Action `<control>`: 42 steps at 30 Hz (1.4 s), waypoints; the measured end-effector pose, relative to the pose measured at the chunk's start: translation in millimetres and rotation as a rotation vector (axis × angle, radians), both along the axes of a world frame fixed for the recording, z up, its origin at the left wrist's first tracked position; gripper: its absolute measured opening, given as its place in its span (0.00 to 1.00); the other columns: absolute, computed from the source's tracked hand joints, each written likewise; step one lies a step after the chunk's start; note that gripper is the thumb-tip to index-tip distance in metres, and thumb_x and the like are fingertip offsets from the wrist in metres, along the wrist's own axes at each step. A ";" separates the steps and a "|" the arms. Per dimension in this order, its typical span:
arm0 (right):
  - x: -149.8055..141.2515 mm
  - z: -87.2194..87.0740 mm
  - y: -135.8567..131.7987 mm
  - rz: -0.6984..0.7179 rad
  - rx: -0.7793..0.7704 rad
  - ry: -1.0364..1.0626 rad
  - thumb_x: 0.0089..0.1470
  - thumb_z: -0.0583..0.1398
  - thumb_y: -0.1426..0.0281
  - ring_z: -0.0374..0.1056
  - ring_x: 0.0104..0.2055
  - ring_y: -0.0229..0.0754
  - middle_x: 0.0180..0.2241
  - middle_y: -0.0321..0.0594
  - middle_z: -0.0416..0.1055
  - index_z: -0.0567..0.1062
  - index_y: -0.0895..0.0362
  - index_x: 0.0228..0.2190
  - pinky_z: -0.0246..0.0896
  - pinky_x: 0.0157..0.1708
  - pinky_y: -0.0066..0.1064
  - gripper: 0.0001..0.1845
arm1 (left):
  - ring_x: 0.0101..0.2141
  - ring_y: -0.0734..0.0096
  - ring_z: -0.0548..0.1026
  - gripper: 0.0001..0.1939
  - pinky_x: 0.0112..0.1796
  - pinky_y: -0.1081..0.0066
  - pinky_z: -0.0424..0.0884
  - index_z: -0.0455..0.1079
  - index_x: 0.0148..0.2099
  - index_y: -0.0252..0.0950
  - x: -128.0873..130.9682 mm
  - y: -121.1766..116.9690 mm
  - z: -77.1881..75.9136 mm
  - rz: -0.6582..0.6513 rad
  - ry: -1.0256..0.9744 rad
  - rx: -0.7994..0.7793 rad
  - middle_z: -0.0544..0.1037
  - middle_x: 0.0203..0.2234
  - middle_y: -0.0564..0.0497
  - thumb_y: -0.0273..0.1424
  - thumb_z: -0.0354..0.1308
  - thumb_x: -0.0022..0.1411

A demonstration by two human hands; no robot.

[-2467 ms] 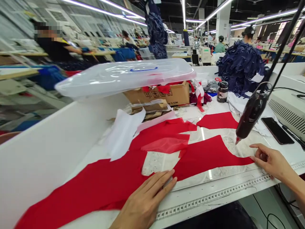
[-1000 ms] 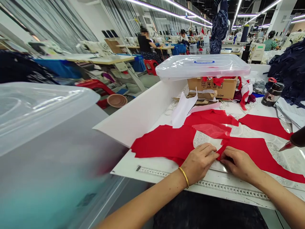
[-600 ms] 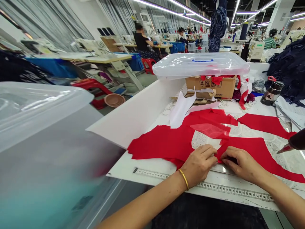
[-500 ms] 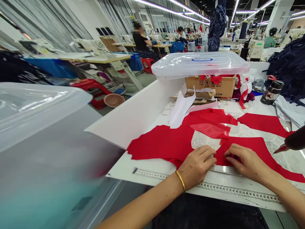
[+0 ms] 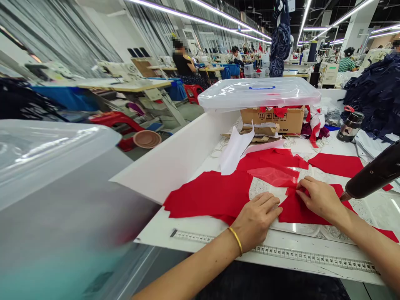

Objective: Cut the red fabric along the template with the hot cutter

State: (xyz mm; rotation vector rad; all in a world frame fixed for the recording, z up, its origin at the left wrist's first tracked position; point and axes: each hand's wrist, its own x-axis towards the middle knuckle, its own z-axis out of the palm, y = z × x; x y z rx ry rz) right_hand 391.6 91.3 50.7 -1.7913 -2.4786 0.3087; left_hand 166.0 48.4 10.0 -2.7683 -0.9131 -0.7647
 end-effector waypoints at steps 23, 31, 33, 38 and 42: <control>51.6 -3.6 -32.2 -0.012 0.478 0.823 0.63 0.59 0.64 0.59 0.18 0.33 0.17 0.30 0.64 0.77 0.55 0.30 0.55 0.18 0.25 0.12 | 0.37 0.56 0.70 0.10 0.42 0.54 0.72 0.72 0.29 0.35 26.1 70.6 8.2 0.331 0.156 0.217 0.73 0.30 0.43 0.19 0.58 0.61; 120.1 -39.6 -62.1 -0.120 0.521 0.659 0.64 0.58 0.62 0.73 0.23 0.39 0.26 0.38 0.79 0.79 0.51 0.36 0.67 0.20 0.27 0.11 | 0.37 0.62 0.70 0.15 0.45 0.59 0.76 0.70 0.31 0.36 18.1 27.1 16.6 0.127 0.117 0.292 0.72 0.30 0.47 0.20 0.50 0.70; 133.1 -42.1 -66.9 -0.158 0.522 0.623 0.64 0.58 0.63 0.75 0.25 0.39 0.30 0.39 0.82 0.80 0.51 0.36 0.67 0.19 0.26 0.10 | 0.38 0.63 0.71 0.14 0.48 0.60 0.76 0.71 0.35 0.35 25.6 15.6 15.4 0.046 0.053 0.264 0.74 0.33 0.48 0.18 0.49 0.70; 154.2 -47.1 -82.7 -0.184 0.569 0.578 0.64 0.59 0.64 0.74 0.23 0.37 0.28 0.36 0.81 0.81 0.50 0.35 0.65 0.17 0.23 0.10 | 0.38 0.63 0.74 0.14 0.47 0.61 0.79 0.72 0.42 0.34 42.0 -0.3 11.9 -0.063 -0.031 0.115 0.77 0.35 0.47 0.18 0.46 0.70; 166.7 -64.1 -99.6 -0.178 0.522 0.602 0.65 0.59 0.61 0.74 0.25 0.38 0.30 0.37 0.81 0.82 0.49 0.38 0.64 0.16 0.23 0.11 | 0.42 0.61 0.78 0.16 0.47 0.61 0.81 0.72 0.44 0.35 44.7 -4.7 12.0 -0.068 -0.051 0.035 0.80 0.39 0.45 0.16 0.46 0.67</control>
